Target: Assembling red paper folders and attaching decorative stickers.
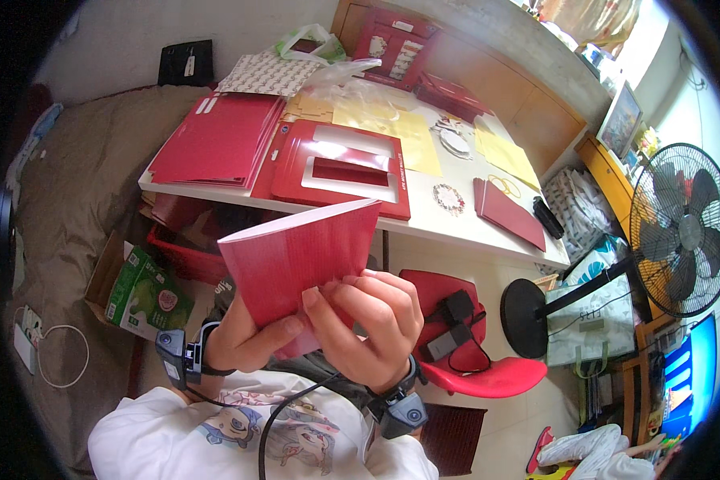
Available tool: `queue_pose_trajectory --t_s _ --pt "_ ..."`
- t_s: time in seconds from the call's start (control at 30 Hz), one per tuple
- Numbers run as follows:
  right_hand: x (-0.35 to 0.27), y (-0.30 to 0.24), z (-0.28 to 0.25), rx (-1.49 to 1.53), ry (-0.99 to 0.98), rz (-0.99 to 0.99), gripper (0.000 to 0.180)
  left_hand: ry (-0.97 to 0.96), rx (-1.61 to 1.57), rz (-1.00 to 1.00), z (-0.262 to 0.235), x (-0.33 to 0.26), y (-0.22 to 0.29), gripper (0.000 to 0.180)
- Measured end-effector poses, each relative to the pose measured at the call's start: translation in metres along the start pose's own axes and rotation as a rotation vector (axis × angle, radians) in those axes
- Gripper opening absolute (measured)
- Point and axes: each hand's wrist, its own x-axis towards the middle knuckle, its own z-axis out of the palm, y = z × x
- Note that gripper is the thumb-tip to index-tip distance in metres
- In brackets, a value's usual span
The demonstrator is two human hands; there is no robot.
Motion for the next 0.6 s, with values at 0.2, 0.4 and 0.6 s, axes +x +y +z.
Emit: queue_pose_trajectory --t_s 0.2,0.4,0.6 --pt "-0.002 -0.004 -0.008 -0.016 0.003 -0.02 0.025 0.018 0.014 0.053 0.007 -0.002 0.006 0.035" --pt "-0.003 -0.007 -0.013 -0.046 -0.015 -0.071 0.025 -0.01 -0.113 -0.073 0.005 -0.01 0.014 0.036" --pt "-0.002 -0.009 -0.014 -0.024 -0.012 -0.078 0.024 -0.02 -0.097 -0.073 0.005 -0.012 0.017 0.038"
